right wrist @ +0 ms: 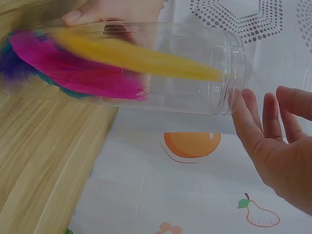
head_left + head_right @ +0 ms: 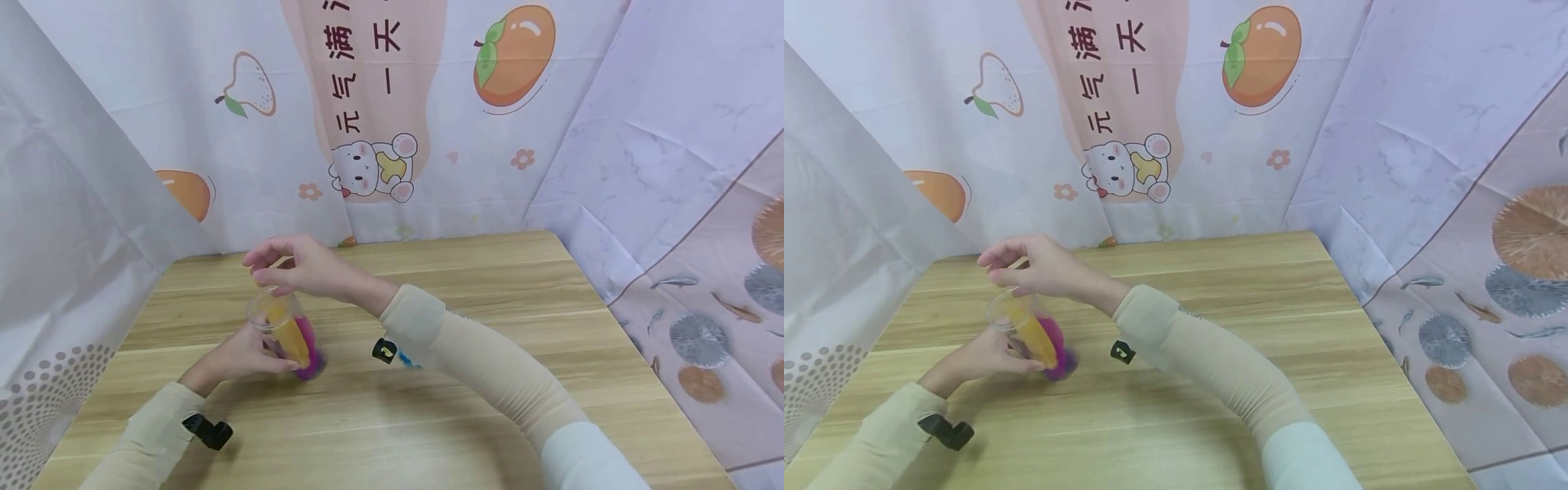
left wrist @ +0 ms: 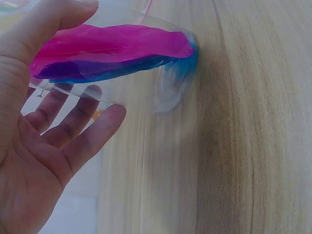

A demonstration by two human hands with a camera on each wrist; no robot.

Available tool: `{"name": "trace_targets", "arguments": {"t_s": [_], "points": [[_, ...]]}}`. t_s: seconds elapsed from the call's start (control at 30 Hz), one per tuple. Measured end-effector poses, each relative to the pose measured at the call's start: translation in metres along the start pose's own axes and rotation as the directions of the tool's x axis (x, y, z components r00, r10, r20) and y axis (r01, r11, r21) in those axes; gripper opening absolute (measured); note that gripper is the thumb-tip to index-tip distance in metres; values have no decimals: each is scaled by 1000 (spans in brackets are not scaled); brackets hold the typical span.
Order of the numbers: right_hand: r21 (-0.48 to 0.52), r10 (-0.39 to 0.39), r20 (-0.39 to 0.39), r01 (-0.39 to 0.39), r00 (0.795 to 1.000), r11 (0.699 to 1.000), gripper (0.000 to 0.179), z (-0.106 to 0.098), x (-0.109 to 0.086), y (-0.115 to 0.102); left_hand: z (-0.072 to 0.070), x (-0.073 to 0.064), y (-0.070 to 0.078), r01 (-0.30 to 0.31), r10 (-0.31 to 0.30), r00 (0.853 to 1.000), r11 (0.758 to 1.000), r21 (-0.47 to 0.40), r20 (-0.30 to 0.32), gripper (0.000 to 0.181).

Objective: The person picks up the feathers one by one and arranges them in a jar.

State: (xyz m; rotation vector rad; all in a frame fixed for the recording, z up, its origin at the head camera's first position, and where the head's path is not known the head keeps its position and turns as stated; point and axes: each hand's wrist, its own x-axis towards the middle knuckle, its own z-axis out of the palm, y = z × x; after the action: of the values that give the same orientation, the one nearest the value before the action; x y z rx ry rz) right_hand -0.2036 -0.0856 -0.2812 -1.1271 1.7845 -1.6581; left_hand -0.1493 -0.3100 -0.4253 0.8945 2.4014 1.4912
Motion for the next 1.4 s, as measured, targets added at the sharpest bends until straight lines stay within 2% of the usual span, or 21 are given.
{"name": "trace_targets", "arguments": {"t_s": [0.13, 0.47, 0.63, 0.8, 1.1, 1.4], "points": [[22, 5, 5, -5, 1000, 1000, 20, 1, -1, -1, 0, 0, -1, -26, 26, 1000, 999, -46, 10, 68], [44, 9, 4, -9, 1000, 999, 20, 0, -2, 0, 1, 0, 0, -55, 56, 998, 996, -66, 11, 69], [43, 3, -7, -2, 1000, 999, 21, -2, -3, 1, 1, 0, -2, -51, 51, 999, 997, -56, 4, 69], [32, 15, -16, -14, 1000, 999, 23, -7, -5, 2, 1, -1, -3, -14, 14, 1000, 999, -44, -5, 71], [-6, 43, -53, -44, 998, 999, 24, -24, -12, 10, 1, 1, -1, -32, 32, 999, 998, -53, -4, 72], [-121, 148, -50, -153, 988, 981, 35, -50, -21, 27, 1, 1, -2, -24, 24, 1000, 998, -51, -6, 71]]}}
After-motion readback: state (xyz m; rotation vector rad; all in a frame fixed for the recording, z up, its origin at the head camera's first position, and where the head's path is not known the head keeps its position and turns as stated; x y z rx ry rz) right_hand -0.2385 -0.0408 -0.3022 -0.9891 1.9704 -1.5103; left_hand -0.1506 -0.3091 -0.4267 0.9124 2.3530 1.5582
